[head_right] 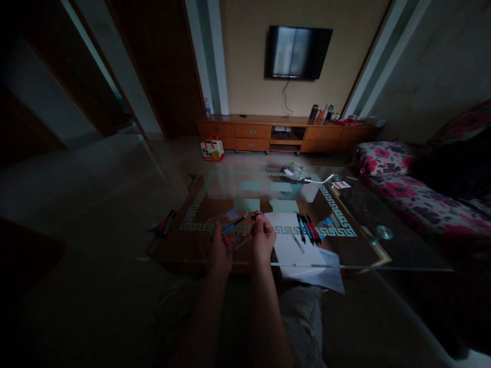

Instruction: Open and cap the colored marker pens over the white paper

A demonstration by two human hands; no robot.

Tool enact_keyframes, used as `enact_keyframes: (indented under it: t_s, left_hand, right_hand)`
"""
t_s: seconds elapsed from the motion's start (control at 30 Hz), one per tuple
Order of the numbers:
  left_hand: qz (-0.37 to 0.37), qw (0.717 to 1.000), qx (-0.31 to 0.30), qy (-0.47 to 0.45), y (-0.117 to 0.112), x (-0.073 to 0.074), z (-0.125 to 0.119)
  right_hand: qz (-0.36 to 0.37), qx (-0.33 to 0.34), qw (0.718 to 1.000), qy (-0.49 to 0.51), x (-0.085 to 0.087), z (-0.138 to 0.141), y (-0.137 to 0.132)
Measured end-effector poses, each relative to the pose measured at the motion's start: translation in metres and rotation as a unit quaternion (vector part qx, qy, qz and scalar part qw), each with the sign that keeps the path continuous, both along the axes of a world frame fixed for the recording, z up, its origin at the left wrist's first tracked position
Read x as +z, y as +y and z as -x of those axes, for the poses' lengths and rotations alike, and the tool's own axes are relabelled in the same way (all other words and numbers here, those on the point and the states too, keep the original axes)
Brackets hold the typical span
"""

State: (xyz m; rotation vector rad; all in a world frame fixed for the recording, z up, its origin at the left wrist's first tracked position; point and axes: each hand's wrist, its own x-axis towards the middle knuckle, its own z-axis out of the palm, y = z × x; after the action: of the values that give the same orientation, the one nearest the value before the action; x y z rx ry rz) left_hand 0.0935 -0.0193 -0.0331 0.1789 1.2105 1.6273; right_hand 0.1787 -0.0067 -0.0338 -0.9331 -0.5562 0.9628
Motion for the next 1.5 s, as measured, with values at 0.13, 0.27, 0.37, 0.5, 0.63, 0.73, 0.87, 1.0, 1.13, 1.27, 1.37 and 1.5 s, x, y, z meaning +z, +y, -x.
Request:
enact_keyframes:
  t_s: [0.13,0.27,0.37,0.5,0.63,0.73,0.87,1.0,1.13,1.27,1.37,1.5]
  left_hand:
    - [-0.008,0.999,0.001,-0.032,0.001,-0.001,0.002]
    - [-0.018,0.998,-0.001,-0.059,0.002,-0.004,0.003]
    - [-0.031,0.997,-0.001,-0.072,0.004,-0.006,0.004]
    - [-0.031,0.995,0.030,-0.095,0.004,-0.006,0.008]
    - [-0.036,0.992,0.050,-0.114,0.003,-0.003,0.012]
    - [-0.037,0.992,0.051,-0.113,0.002,-0.001,0.013]
    - [-0.039,0.991,0.062,-0.110,0.003,-0.002,0.014]
    - [-0.038,0.990,0.062,-0.121,0.004,-0.003,0.015]
    - [-0.047,0.989,0.063,-0.123,0.003,-0.005,0.016]
    - [-0.054,0.989,0.057,-0.123,0.004,-0.009,0.017]
    - [-0.053,0.988,0.059,-0.131,0.005,-0.009,0.018]
    - [-0.050,0.988,0.060,-0.130,0.005,-0.008,0.018]
  right_hand:
    - [0.002,-0.020,1.000,-0.008,-0.002,-0.004,0.001]
    - [0.009,-0.015,1.000,0.005,-0.004,-0.004,0.001]
    - [0.024,-0.006,1.000,-0.007,-0.006,-0.005,0.002]
    - [0.025,0.020,0.994,-0.105,-0.013,-0.005,0.004]
    - [0.039,0.042,0.967,-0.247,-0.022,-0.005,0.005]
    - [0.046,0.046,0.933,-0.354,-0.027,-0.006,0.004]
    - [0.059,0.060,0.898,-0.431,-0.030,-0.008,0.002]
    - [0.092,0.071,0.870,-0.480,-0.032,-0.007,0.003]
    - [0.101,0.078,0.856,-0.501,-0.036,-0.005,0.004]
    - [0.106,0.084,0.846,-0.516,-0.040,-0.002,0.006]
    - [0.104,0.083,0.842,-0.524,-0.041,-0.002,0.006]
    - [0.106,0.083,0.837,-0.530,-0.043,-0.003,0.007]
